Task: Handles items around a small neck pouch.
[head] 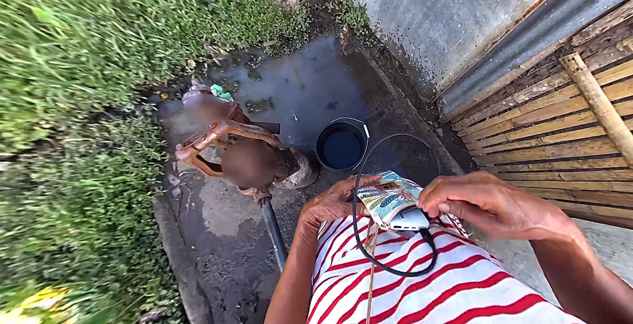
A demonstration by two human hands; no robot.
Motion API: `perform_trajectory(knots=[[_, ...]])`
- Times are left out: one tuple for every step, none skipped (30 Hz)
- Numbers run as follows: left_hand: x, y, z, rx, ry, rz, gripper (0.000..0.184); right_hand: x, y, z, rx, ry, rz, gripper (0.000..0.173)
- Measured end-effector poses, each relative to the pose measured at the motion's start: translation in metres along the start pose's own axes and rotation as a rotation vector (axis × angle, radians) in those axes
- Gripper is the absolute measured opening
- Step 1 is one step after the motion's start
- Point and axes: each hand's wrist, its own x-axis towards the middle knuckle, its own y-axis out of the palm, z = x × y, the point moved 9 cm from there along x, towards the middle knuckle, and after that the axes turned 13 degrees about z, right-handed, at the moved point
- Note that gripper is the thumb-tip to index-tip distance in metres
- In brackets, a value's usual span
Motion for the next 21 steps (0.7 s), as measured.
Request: perform_trajectory(knots=[[0.003, 0.000, 0.002, 0.073, -0.016, -0.008, 0.071, -0.004, -0.008, -0.004, -0.036, 0.035, -0.003, 0.026], [0.006, 0.000, 0.004, 0.136, -0.020, -0.012, 0.069, -0.009, -0.016, -0.009, -0.062, 0.069, -0.019, 0.026], [0.008, -0.001, 0.007, 0.179, -0.022, -0.017, 0.067, -0.013, -0.024, -0.014, -0.075, 0.105, -0.049, 0.025], [0.010, -0.001, 0.009, 0.197, -0.020, -0.030, 0.065, -0.018, -0.032, -0.022, -0.079, 0.152, -0.100, 0.025], [0.011, -0.001, 0.010, 0.215, -0.022, -0.040, 0.064, -0.024, -0.040, -0.033, -0.077, 0.212, -0.169, 0.025], [0.012, -0.001, 0.009, 0.243, -0.027, -0.052, 0.064, -0.030, -0.046, -0.046, -0.068, 0.282, -0.236, 0.027], [0.012, 0.000, 0.005, 0.274, -0.027, -0.070, 0.062, -0.034, -0.047, -0.059, -0.053, 0.355, -0.258, 0.034], [0.012, 0.002, 0.001, 0.310, -0.025, -0.085, 0.059, -0.036, -0.042, -0.069, -0.018, 0.410, -0.215, 0.048], [0.012, 0.004, -0.004, 0.349, -0.040, -0.094, 0.057, -0.036, -0.031, -0.075, 0.029, 0.432, -0.137, 0.060], [0.012, 0.006, -0.007, 0.378, -0.071, -0.094, 0.055, -0.034, -0.019, -0.074, 0.064, 0.422, -0.064, 0.065], [0.010, 0.008, -0.009, 0.400, -0.103, -0.092, 0.056, -0.032, -0.009, -0.069, 0.089, 0.385, -0.022, 0.066], [0.009, 0.009, -0.011, 0.418, -0.125, -0.090, 0.057, -0.030, -0.003, -0.061, 0.115, 0.330, -0.016, 0.066], [0.007, 0.011, -0.012, 0.429, -0.127, -0.089, 0.058, -0.028, 0.001, -0.051, 0.143, 0.269, -0.038, 0.065], [0.006, 0.013, -0.014, 0.430, -0.112, -0.090, 0.057, -0.026, 0.002, -0.041, 0.159, 0.215, -0.072, 0.064], [0.006, 0.014, -0.014, 0.429, -0.090, -0.094, 0.054, -0.023, 0.004, -0.031, 0.152, 0.185, -0.099, 0.065], [0.007, 0.014, -0.014, 0.431, -0.068, -0.112, 0.050, -0.019, 0.008, -0.024, 0.119, 0.193, -0.104, 0.070], [0.008, 0.013, -0.013, 0.434, -0.055, -0.135, 0.046, -0.016, 0.013, -0.020, 0.069, 0.239, -0.096, 0.076], [0.009, 0.011, -0.012, 0.427, -0.061, -0.157, 0.044, -0.013, 0.018, -0.019, 0.003, 0.315, -0.080, 0.080], [0.011, 0.009, -0.009, 0.413, -0.082, -0.176, 0.044, -0.012, 0.021, -0.020, -0.077, 0.388, -0.090, 0.082], [0.013, 0.006, -0.004, 0.392, -0.106, -0.187, 0.044, -0.012, 0.021, -0.022, -0.169, 0.457, -0.120, 0.079], [0.015, 0.003, 0.000, 0.372, -0.126, -0.194, 0.045, -0.013, 0.021, -0.023, -0.269, 0.499, -0.167, 0.071]])
